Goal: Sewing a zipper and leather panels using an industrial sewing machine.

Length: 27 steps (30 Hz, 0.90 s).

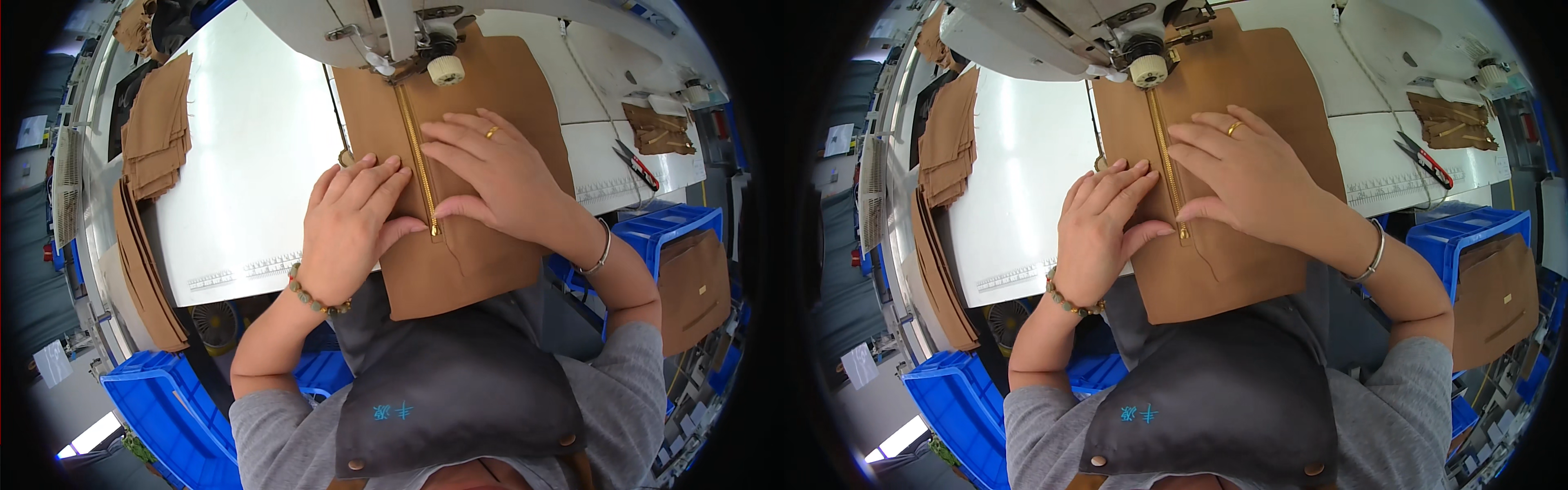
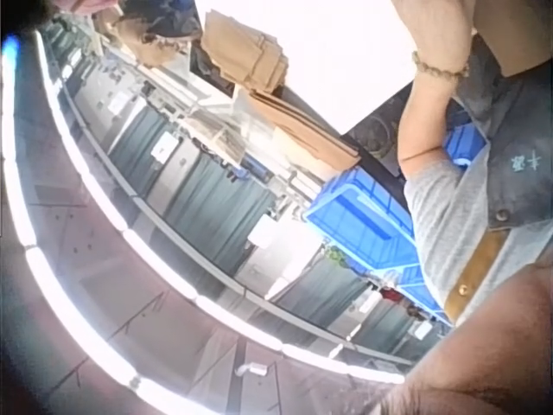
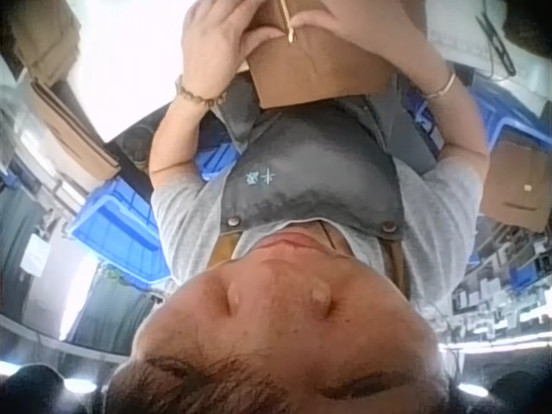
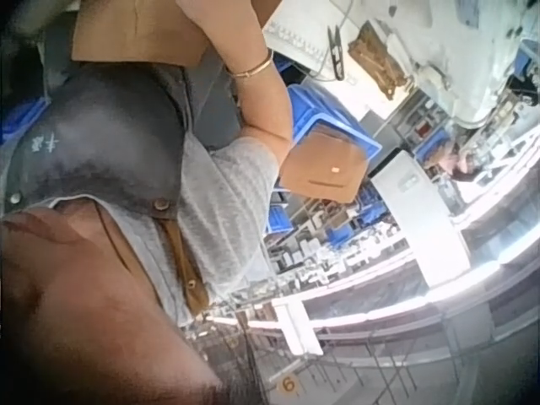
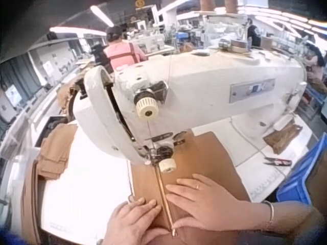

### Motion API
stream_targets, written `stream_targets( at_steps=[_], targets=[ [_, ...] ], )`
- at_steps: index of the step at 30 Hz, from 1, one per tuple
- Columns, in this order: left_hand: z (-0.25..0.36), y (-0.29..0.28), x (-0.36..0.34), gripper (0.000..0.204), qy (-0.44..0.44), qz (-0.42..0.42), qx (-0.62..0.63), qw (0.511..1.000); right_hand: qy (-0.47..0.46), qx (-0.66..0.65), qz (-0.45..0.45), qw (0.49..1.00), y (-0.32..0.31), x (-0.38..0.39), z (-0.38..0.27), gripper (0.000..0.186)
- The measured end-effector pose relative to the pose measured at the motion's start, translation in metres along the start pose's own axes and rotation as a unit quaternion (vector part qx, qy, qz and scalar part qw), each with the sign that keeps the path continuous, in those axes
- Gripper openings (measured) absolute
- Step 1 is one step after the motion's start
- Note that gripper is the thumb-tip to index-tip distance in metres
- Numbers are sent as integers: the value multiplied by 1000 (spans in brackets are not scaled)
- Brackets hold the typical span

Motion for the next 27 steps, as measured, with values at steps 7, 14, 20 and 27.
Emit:
stream_targets(
  at_steps=[7,14,20,27],
  targets=[
    [-16,7,-28,108,15,11,88,996,-46,21,-27,998,2,-7,4,73],
    [-14,6,-34,115,22,-38,80,996,-56,27,-35,997,-4,-10,4,72],
    [-10,6,-35,114,13,-27,89,996,-55,17,-63,996,-8,-11,8,72],
    [-8,6,-36,118,-15,-1,121,993,-51,12,-67,996,-7,-13,11,70]
  ],
)
Point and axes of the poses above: each hand's wrist, its own x-axis away from the middle knuckle, its own y-axis out of the palm, z = x × y, the point moved 3 cm from there along -x, towards the middle knuckle, and after that the axes turned 4 degrees about -x, right-handed, at the moved point
